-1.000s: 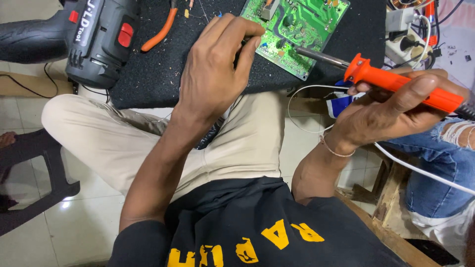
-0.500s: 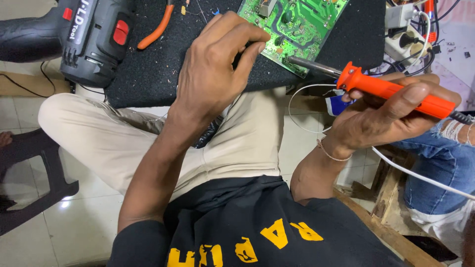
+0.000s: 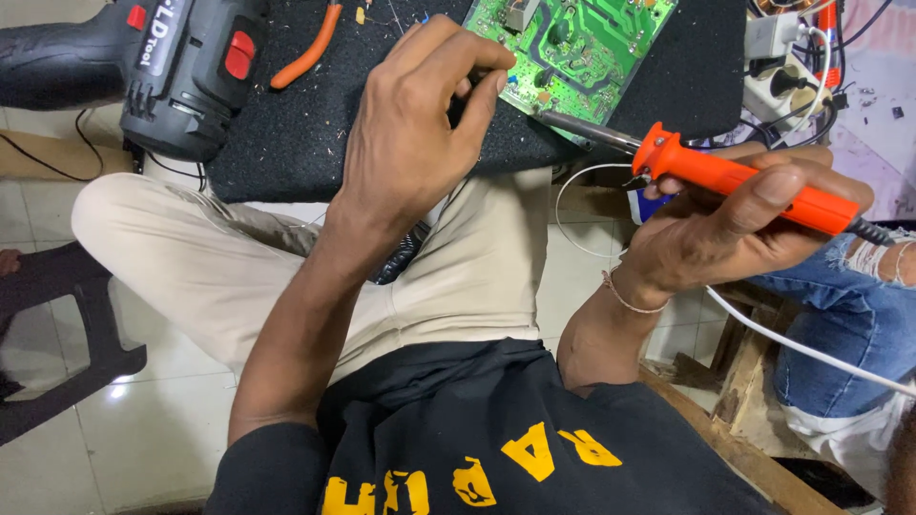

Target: Soldering components on a circuit board using a soldering iron

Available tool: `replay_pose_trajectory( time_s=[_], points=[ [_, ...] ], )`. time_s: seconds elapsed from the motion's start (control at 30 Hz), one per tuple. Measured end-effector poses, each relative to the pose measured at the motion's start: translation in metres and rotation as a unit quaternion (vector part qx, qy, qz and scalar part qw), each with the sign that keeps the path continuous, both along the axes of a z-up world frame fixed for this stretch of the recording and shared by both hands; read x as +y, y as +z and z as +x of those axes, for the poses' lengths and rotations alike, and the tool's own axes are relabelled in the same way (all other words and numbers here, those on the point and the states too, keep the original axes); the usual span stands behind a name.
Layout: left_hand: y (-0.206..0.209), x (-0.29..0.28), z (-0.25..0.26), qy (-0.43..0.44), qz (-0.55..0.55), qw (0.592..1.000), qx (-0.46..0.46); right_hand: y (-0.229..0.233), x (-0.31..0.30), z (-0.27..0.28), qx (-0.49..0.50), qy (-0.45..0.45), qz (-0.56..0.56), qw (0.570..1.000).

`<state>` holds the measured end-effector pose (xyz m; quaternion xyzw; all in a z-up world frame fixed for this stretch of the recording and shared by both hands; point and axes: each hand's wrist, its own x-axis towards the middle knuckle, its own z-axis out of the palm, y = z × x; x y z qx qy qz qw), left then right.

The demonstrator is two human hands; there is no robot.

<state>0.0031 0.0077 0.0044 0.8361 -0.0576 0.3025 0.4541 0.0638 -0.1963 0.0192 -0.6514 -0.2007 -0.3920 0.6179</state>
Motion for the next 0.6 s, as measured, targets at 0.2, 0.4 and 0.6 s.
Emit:
replay_pose_trajectory(
  time_s=[0.2, 0.4, 0.6],
  points=[
    [-0.0003, 0.0012, 0.0, -0.012, 0.01, 1.0, -0.001, -0.0017, -0.0004, -0.001, -0.011, 0.01, 0.002, 1.0],
    [0.0001, 0.0009, -0.0007, -0.015, 0.013, 1.0, 0.009, -0.0007, 0.0007, -0.0023, -0.015, 0.007, -0.003, 1.0],
    [-0.0006, 0.0011, -0.0003, -0.018, 0.019, 1.0, 0.017, -0.0039, -0.0027, 0.0004, -0.02, 0.017, 0.007, 1.0]
  ],
)
